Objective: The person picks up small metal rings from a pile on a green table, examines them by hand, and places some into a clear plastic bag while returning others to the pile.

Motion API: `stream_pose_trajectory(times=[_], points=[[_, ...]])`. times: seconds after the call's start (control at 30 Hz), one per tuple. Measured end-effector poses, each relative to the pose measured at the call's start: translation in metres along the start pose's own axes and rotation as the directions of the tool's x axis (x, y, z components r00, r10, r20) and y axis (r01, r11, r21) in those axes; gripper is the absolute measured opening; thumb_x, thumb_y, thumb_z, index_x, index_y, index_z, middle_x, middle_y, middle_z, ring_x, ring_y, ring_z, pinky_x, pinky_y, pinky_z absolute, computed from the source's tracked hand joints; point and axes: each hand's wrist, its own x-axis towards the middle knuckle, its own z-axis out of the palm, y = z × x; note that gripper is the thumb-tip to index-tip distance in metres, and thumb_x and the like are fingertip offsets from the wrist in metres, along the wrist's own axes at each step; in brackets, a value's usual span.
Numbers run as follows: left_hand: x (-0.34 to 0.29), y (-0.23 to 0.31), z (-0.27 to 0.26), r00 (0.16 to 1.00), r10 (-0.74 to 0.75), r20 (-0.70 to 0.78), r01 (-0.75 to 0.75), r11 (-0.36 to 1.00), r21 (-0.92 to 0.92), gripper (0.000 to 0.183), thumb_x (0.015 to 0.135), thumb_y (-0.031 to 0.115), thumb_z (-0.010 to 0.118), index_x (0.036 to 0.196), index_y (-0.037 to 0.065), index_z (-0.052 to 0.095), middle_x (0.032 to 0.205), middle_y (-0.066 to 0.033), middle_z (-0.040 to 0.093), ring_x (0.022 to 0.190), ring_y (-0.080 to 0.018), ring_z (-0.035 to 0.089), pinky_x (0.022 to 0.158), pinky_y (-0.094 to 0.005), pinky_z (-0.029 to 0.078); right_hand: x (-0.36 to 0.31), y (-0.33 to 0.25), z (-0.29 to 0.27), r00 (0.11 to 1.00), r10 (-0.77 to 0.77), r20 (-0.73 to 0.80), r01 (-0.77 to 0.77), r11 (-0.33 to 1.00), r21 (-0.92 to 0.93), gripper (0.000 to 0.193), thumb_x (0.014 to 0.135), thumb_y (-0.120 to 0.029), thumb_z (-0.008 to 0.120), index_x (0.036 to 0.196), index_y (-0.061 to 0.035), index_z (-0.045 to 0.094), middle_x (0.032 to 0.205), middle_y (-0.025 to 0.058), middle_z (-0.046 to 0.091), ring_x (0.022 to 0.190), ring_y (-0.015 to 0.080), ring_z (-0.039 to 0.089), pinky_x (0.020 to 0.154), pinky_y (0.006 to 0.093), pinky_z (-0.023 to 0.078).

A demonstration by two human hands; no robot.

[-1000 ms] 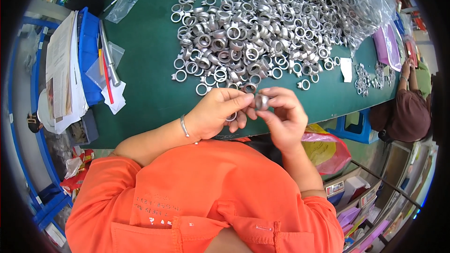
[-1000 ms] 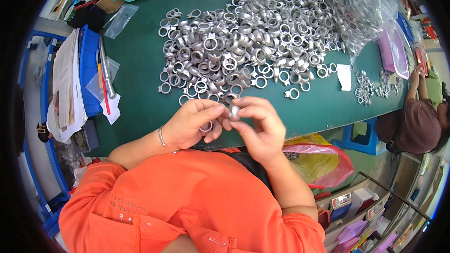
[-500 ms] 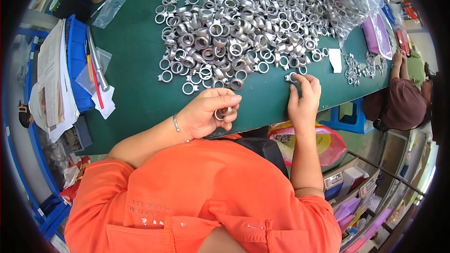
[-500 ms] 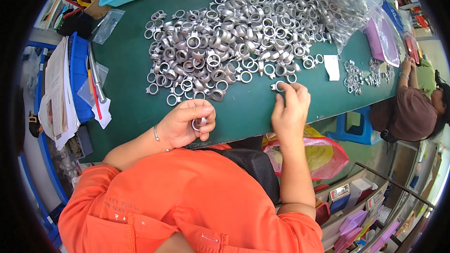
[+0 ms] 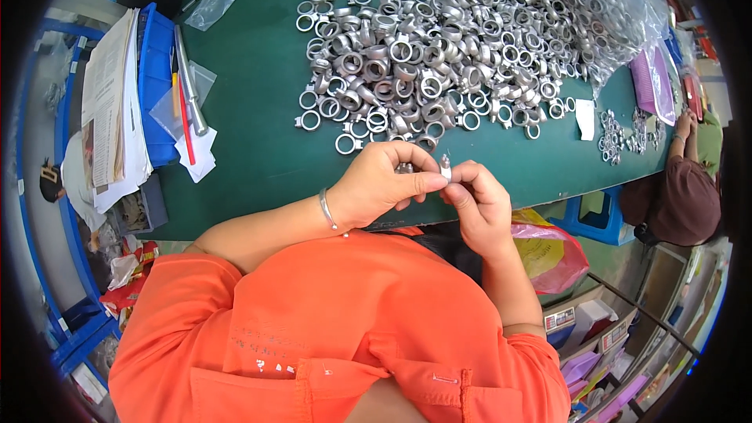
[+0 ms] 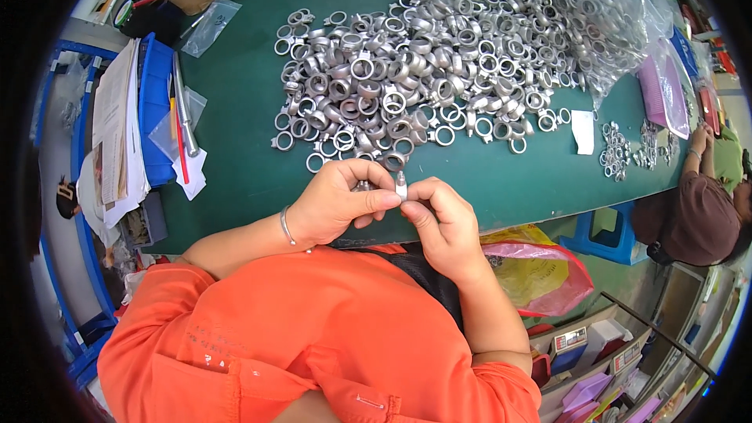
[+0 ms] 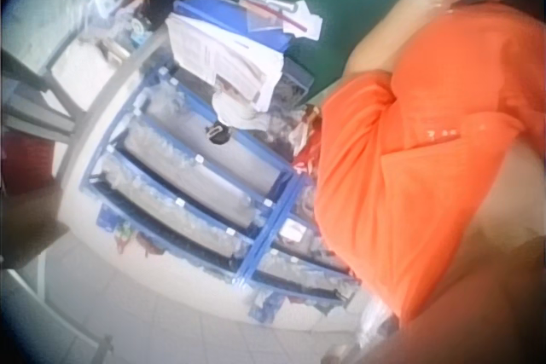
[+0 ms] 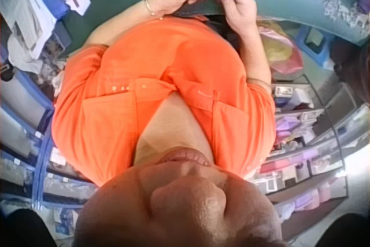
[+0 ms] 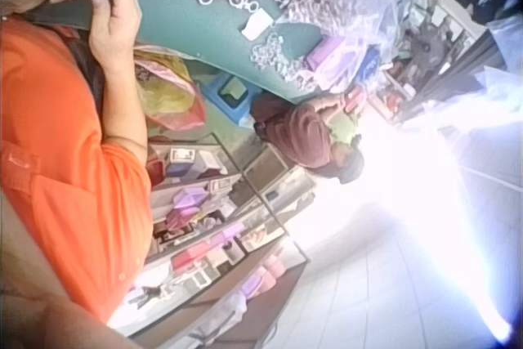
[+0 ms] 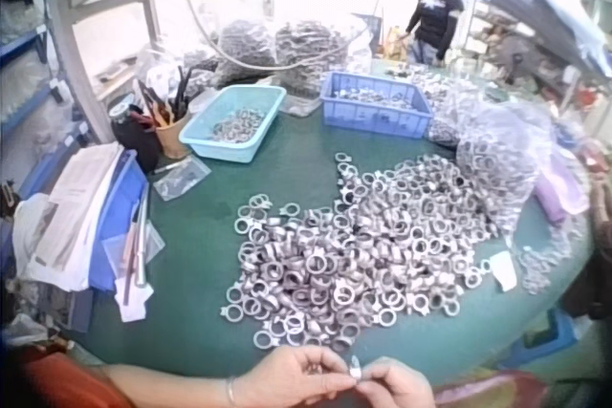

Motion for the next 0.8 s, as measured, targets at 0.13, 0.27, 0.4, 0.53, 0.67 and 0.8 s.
stream_pose_trajectory(times=[0.13, 0.27, 0.4, 0.53, 0.67, 0.8], points=[[0.003, -0.01, -0.006, 0.915, 0.402, 0.023, -0.384, 0.854, 0.351, 0.008, 0.078, 0.003, 0.067, 0.084, 0.001, 0.063, 0.08, -0.0031, 0.059, 0.068, -0.0097, 0.054, 0.056, -0.0217, 0.042, 0.004, 0.0, 0.003, 1.0, -0.002, -0.026, 0.004, 0.997, 0.078, 0.007, 0.091, -0.004, 0.049, 0.093, 0.0004, 0.054, 0.083, 0.0054, 0.057, 0.072, 0.011, 0.054, 0.065, 0.0227, 0.044], [0.001, -0.009, -0.005, 0.808, 0.572, 0.143, -0.564, 0.677, 0.473, 0.009, 0.075, 0.0, 0.067, 0.083, 0.002, 0.063, 0.082, -0.0038, 0.059, 0.077, -0.0122, 0.054, 0.067, -0.025, 0.044, 0.002, 0.003, 0.002, 0.996, 0.064, -0.055, -0.04, 0.933, 0.357, 0.019, 0.085, 0.002, 0.056, 0.101, 0.0, 0.046, 0.095, 0.0119, 0.057, 0.08, 0.0136, 0.057, 0.071, 0.0253, 0.048], [-0.001, -0.011, -0.003, 0.911, 0.407, -0.06, -0.373, 0.878, 0.299, 0.008, 0.079, 0.002, 0.064, 0.086, 0.001, 0.06, 0.082, -0.0031, 0.061, 0.067, -0.0083, 0.055, 0.059, -0.0194, 0.044, 0.004, 0.002, 0.008, 0.988, -0.084, -0.131, 0.134, 0.89, 0.436, 0.038, 0.074, 0.013, 0.063, 0.101, -0.0023, 0.042, 0.109, 0.0173, 0.052, 0.088, 0.0175, 0.058, 0.078, 0.0296, 0.05], [0.0, -0.007, -0.006, 0.996, 0.085, 0.036, -0.085, 0.996, -0.014, 0.012, 0.086, 0.009, 0.06, 0.092, 0.0, 0.059, 0.08, -0.0049, 0.063, 0.061, -0.0063, 0.054, 0.045, -0.0181, 0.04, 0.002, 0.003, 0.013, 0.951, -0.213, -0.226, 0.255, 0.951, 0.173, 0.037, 0.072, 0.012, 0.065, 0.102, -0.0019, 0.047, 0.106, 0.016, 0.054, 0.088, 0.0191, 0.058, 0.076, 0.0288, 0.049], [-0.002, -0.007, -0.005, 0.998, 0.009, 0.059, -0.006, 0.999, -0.048, 0.016, 0.086, 0.012, 0.061, 0.094, -0.001, 0.061, 0.078, -0.0041, 0.062, 0.06, -0.0056, 0.054, 0.044, -0.0185, 0.04, 0.009, -0.005, 0.012, 0.824, -0.566, -0.03, 0.453, 0.69, -0.564, 0.032, 0.065, 0.01, 0.068, 0.094, 0.0003, 0.059, 0.09, 0.0109, 0.057, 0.081, 0.0263, 0.056, 0.07, 0.0285, 0.047], [-0.003, -0.01, -0.004, 0.995, 0.103, 0.018, -0.103, 0.994, 0.026, 0.015, 0.084, 0.01, 0.063, 0.095, -0.001, 0.062, 0.078, -0.0037, 0.06, 0.059, -0.0059, 0.054, 0.045, -0.018, 0.041, 0.003, 0.002, 0.015, 0.934, -0.296, -0.2, 0.263, 0.949, -0.175, 0.034, 0.07, 0.01, 0.066, 0.102, 0.0011, 0.057, 0.098, 0.0118, 0.054, 0.079, 0.0178, 0.056, 0.069, 0.0259, 0.048]])
